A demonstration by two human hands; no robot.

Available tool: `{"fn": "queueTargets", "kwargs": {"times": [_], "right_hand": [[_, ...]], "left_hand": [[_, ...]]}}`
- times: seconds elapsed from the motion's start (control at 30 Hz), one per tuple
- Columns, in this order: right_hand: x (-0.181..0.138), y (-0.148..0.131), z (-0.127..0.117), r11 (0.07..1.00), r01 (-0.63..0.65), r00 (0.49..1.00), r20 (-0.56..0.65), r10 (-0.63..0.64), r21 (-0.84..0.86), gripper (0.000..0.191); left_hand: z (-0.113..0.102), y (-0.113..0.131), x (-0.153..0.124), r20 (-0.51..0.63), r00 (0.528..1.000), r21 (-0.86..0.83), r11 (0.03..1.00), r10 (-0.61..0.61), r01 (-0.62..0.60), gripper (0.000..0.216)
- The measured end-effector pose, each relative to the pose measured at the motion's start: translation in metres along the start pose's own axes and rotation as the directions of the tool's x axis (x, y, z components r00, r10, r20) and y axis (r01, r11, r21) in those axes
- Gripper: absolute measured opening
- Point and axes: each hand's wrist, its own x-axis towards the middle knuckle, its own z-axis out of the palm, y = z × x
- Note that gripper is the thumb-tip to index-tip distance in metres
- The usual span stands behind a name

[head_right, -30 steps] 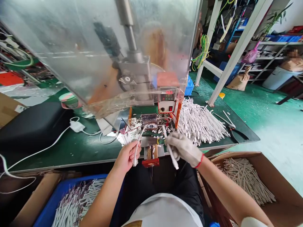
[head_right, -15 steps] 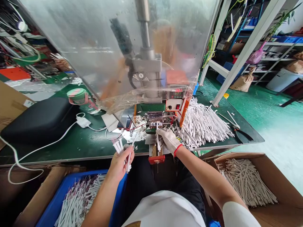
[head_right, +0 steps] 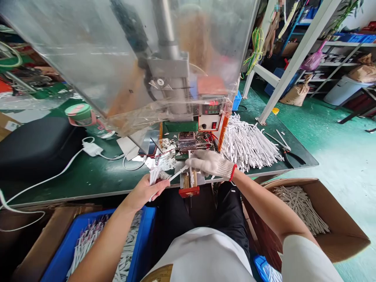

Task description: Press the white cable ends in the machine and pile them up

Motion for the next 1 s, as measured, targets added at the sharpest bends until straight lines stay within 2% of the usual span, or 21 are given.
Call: {"fn": "queueTargets", "kwargs": {"times": [0.1, 0.17, 0.27, 0.33, 0.4, 0.43, 0.47, 0.5, 0.53, 0.57, 0.6, 0.63, 0.8, 0.9, 1.0], "right_hand": [[-0.021, -0.015, -0.001, 0.992, 0.059, 0.984, 0.171, -0.039, -0.109, 0.027], [-0.032, -0.016, 0.005, 0.999, 0.025, 0.976, 0.217, -0.014, -0.048, 0.023], [-0.045, -0.007, 0.007, 0.994, -0.038, 0.957, 0.289, 0.008, 0.1, 0.022], [-0.054, 0.004, -0.007, 0.988, -0.058, 0.97, 0.243, 0.023, 0.141, 0.026], [-0.063, 0.02, -0.036, 0.99, -0.092, 0.995, 0.059, 0.086, 0.104, 0.025], [-0.066, 0.031, -0.054, 0.988, -0.143, 0.985, -0.094, 0.147, 0.051, 0.024], [-0.069, 0.042, -0.075, 0.976, -0.216, 0.941, -0.269, 0.206, -0.008, 0.022], [-0.071, 0.054, -0.095, 0.941, -0.331, 0.849, -0.457, 0.266, -0.066, 0.021], [-0.071, 0.066, -0.114, 0.89, -0.443, 0.748, -0.593, 0.3, -0.109, 0.023], [-0.071, 0.077, -0.13, 0.857, -0.501, 0.686, -0.657, 0.312, -0.117, 0.026], [-0.069, 0.088, -0.144, 0.827, -0.548, 0.64, -0.699, 0.319, -0.124, 0.029], [-0.067, 0.097, -0.155, 0.811, -0.57, 0.62, -0.714, 0.325, -0.127, 0.032], [-0.059, 0.126, -0.175, 0.768, -0.625, 0.579, -0.742, 0.338, -0.138, 0.034], [-0.058, 0.139, -0.18, 0.75, -0.644, 0.568, -0.75, 0.338, -0.151, 0.03], [-0.06, 0.151, -0.186, 0.744, -0.643, 0.564, -0.768, 0.303, -0.179, 0.021]], "left_hand": [[0.005, 0.011, 0.007, 0.146, 0.987, 0.061, 0.997, -0.062, 0.054, 0.033], [0.01, 0.013, 0.009, 0.245, 0.964, 0.052, 0.994, -0.108, 0.098, 0.03], [0.009, 0.009, 0.011, 0.409, 0.9, 0.002, 0.986, -0.151, 0.165, 0.032], [0.0, 0.003, 0.012, 0.439, 0.881, -0.045, 0.975, -0.176, 0.217, 0.035], [-0.012, -0.001, 0.011, 0.344, 0.915, -0.134, 0.954, -0.209, 0.268, 0.037], [-0.017, -0.003, 0.011, 0.259, 0.94, -0.204, 0.939, -0.221, 0.277, 0.034], [-0.02, -0.004, 0.012, 0.172, 0.958, -0.285, 0.919, -0.229, 0.271, 0.03], [-0.02, -0.006, 0.012, 0.098, 0.967, -0.367, 0.895, -0.234, 0.253, 0.028], [-0.017, -0.008, 0.014, 0.049, 0.971, -0.438, 0.869, -0.232, 0.23, 0.031], [-0.011, -0.01, 0.016, 0.02, 0.974, -0.488, 0.848, -0.226, 0.207, 0.035], [-0.003, -0.013, 0.02, 0.006, 0.975, -0.51, 0.838, -0.223, 0.195, 0.042], [0.007, -0.015, 0.024, -0.005, 0.974, -0.507, 0.84, -0.225, 0.191, 0.048], [0.056, -0.021, 0.05, -0.118, 0.973, -0.301, 0.941, -0.199, 0.156, 0.042], [0.069, -0.019, 0.066, -0.171, 0.968, -0.239, 0.961, -0.183, 0.139, 0.048], [0.071, -0.017, 0.077, -0.213, 0.958, -0.264, 0.955, -0.193, 0.134, 0.05]]}}
